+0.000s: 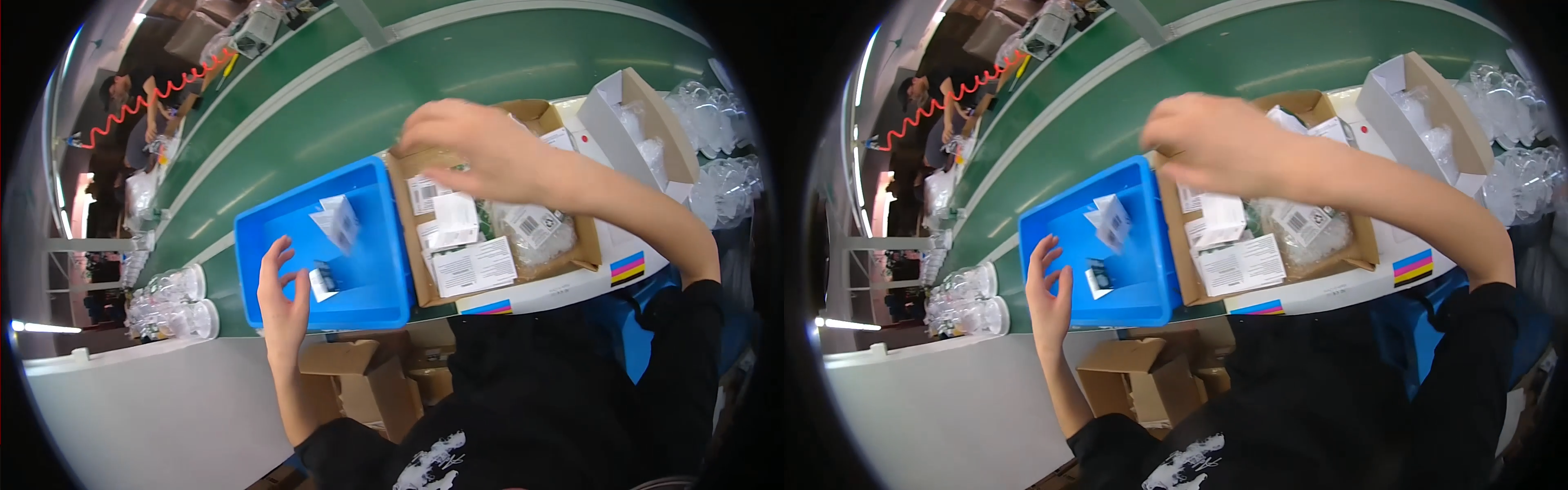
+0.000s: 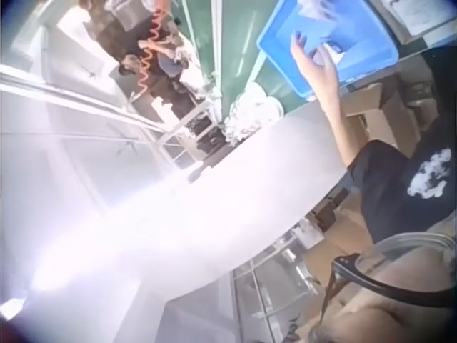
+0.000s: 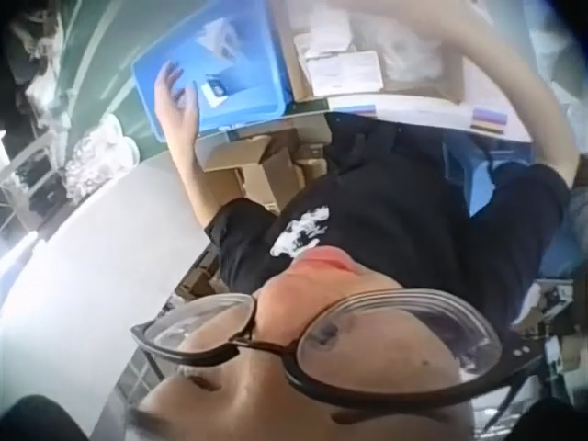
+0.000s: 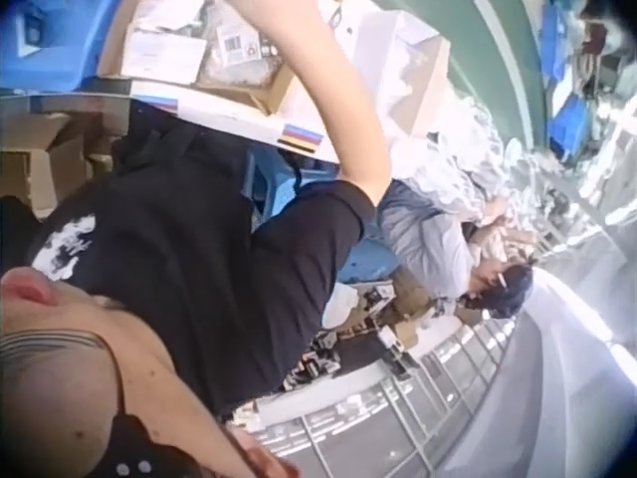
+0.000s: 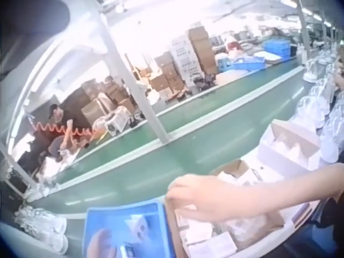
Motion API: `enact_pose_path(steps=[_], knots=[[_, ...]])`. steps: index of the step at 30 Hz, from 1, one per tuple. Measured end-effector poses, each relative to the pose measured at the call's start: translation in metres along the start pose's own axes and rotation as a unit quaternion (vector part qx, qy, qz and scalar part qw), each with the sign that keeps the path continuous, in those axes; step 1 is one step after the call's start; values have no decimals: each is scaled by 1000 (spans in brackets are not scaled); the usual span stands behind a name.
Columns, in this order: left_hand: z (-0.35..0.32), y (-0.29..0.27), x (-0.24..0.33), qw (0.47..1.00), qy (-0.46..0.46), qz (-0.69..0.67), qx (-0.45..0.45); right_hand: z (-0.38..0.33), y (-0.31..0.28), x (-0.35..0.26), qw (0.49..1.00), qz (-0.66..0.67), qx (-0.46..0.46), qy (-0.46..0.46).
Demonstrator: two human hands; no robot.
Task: Labeling small green boxes and organizing light components on a factory assembly line.
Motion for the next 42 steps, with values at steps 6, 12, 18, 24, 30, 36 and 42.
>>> enact_pose_path(steps=[6, 12, 18, 24, 30, 36, 42], knots=[[0, 125, 99, 942, 207, 51, -258, -88, -15, 80, 976, -153, -67, 141], [-16, 214, 131, 855, 379, 179, -306, -111, 9, 100, 971, -160, -85, 159], [8, 215, 111, 877, 311, 249, -269, -94, 1, 110, 951, -242, -71, 178], [-16, 35, 119, 957, 291, 2, 0, -49, -69, 75, 953, -284, 83, 71], [-97, -66, 70, 892, 359, 64, 268, 46, -88, -62, 939, -13, 296, -175], [-51, -13, 26, 950, 176, 246, 80, 73, 28, -65, 964, -160, -40, -210], [-31, 2, 53, 976, 179, 107, 55, -65, 15, 32, 939, -211, -240, 123]])
Point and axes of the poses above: each hand's wrist, its own z-axis towards the middle knuckle, its own y-axis out of the palm, x = y × z, the point moved 10 cm from there along z, towards the middle knuckle, and after that the axes turned 6 degrees about -y, right-handed, at the moved point
